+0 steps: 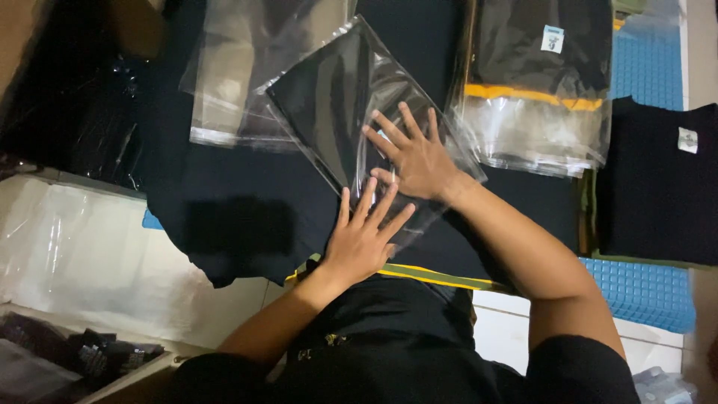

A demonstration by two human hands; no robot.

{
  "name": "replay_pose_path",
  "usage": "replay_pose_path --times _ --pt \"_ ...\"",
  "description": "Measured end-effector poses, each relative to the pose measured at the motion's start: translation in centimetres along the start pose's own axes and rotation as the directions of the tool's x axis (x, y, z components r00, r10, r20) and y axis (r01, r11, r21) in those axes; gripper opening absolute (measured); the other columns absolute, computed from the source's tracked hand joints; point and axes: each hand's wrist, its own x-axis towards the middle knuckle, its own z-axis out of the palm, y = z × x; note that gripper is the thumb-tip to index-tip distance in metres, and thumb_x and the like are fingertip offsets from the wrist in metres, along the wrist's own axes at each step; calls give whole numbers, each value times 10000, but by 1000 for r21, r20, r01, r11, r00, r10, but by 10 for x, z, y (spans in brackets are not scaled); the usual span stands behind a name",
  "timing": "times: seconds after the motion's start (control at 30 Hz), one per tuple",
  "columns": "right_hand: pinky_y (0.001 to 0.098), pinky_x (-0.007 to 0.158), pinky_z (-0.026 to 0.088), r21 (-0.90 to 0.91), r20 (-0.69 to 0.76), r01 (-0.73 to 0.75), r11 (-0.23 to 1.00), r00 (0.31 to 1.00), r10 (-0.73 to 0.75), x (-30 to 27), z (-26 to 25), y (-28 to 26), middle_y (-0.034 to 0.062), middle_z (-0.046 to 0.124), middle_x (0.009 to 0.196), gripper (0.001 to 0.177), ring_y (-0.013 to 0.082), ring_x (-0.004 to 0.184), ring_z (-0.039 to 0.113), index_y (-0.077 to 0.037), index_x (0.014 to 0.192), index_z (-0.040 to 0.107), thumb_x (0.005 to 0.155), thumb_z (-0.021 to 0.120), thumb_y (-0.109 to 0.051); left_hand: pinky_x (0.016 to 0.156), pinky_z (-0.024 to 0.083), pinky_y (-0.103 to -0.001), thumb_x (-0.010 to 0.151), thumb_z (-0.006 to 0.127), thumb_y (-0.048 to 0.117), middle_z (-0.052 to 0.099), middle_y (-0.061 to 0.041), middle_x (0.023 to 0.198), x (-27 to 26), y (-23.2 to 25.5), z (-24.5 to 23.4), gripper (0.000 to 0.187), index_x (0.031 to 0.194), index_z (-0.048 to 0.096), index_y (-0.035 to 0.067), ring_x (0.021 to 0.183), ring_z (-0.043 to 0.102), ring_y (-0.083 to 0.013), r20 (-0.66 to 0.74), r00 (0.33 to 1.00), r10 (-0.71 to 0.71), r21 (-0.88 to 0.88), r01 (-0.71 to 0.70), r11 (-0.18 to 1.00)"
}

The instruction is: Folding t-shirts and placing them into plastic bags for packaging

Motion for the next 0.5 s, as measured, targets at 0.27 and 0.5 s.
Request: replay_pose_path --times 0.27,0.5 --pt "637 1167 288 53 -339 116 992 936 -91 -3 3 8 133 498 1568 647 392 1482 398 -115 1512 539 969 678 -440 1246 128 -627 802 817 296 232 -322 1664 -16 8 -3 996 1598 316 -31 1559 195 -472 -1 990 -143 31 143 989" --pt "566 1056 472 -49 -456 99 994 883 -110 -7 20 3 162 636 1323 446 422 1256 602 -122 1316 698 984 664 -418 1248 109 -618 835 784 284 234 -325 1661 -20 9 -5 948 1586 316 -56 1561 190 -467 33 989 -146 -2 146 989"
